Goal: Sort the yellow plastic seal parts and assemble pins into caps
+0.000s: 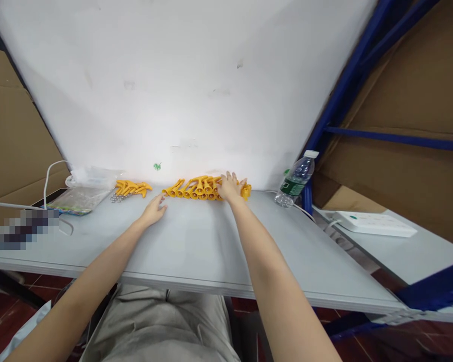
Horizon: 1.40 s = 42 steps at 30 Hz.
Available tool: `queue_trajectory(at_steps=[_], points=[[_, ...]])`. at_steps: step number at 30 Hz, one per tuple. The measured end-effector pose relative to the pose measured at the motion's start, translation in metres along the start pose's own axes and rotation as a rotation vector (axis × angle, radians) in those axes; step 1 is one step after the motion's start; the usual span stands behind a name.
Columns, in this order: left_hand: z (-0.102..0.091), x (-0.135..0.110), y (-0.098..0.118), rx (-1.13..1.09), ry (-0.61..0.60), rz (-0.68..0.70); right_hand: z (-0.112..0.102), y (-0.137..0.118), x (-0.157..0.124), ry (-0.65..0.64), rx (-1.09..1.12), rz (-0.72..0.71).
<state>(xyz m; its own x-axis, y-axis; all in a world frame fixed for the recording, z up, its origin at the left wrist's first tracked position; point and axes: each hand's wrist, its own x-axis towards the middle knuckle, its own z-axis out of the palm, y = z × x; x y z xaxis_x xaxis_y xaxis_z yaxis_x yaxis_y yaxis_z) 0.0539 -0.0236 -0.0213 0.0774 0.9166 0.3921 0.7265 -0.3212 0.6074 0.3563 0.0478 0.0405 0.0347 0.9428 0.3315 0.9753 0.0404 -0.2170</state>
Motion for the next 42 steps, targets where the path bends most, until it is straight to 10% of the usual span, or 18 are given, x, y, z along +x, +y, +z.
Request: queue_trajectory(at_steps=[8,21,30,42], points=[[0.002,-0.002,0.005,-0.004,-0.01,-0.002,0.013,0.05,-0.026,0.089,-0.058,0.26],[0.002,-0.003,0.006,0.108,-0.013,0.013,0.027,0.053,-0.061,0.066,0.324,0.368],[-0.045,0.031,-0.021,0.391,0.197,-0.39,0.032,0.051,-0.056,0.141,0.453,0.364],[-0.059,0.051,-0.052,0.65,0.107,-0.363,0.039,0.054,-0.052,0.053,0.327,0.386]])
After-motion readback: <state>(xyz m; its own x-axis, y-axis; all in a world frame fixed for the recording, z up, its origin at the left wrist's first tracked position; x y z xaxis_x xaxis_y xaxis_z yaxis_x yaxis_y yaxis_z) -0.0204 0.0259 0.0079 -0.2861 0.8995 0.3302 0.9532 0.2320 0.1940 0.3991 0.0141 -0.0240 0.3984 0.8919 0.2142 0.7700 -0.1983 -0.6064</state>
